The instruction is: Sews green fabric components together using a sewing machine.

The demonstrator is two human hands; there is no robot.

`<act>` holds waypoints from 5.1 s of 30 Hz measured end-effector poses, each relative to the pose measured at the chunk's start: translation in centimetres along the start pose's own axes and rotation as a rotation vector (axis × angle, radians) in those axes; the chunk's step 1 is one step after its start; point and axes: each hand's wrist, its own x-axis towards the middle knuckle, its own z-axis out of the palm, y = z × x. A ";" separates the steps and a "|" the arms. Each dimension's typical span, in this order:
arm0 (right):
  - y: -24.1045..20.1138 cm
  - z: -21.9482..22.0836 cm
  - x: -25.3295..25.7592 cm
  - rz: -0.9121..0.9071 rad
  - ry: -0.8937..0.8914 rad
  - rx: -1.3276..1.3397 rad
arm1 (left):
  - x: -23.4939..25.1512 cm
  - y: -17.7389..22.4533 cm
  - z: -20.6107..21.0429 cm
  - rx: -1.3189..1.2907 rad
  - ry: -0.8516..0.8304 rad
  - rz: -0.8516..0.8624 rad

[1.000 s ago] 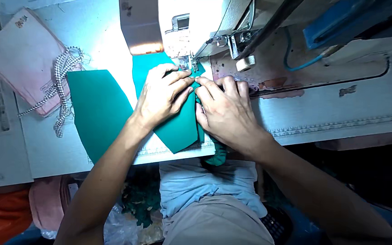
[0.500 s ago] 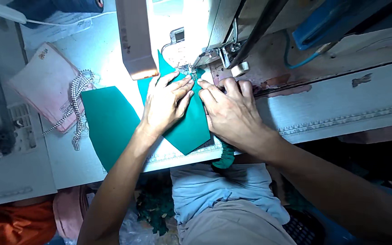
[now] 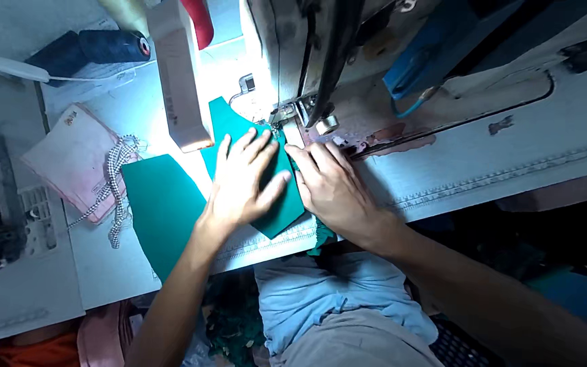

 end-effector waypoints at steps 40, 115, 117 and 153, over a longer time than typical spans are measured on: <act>3.5 -1.5 4.6 0.124 -0.156 0.143 | 1.9 0.4 2.2 0.082 0.265 -0.048; 0.9 -3.2 -1.5 0.409 -0.268 0.482 | 1.1 0.1 2.2 0.036 0.158 0.041; 1.3 -3.4 -1.6 0.358 -0.304 0.375 | 1.1 0.1 2.2 0.033 0.157 0.040; 1.1 -3.9 -3.5 0.194 -0.276 0.218 | 1.0 0.2 1.7 0.069 0.060 0.029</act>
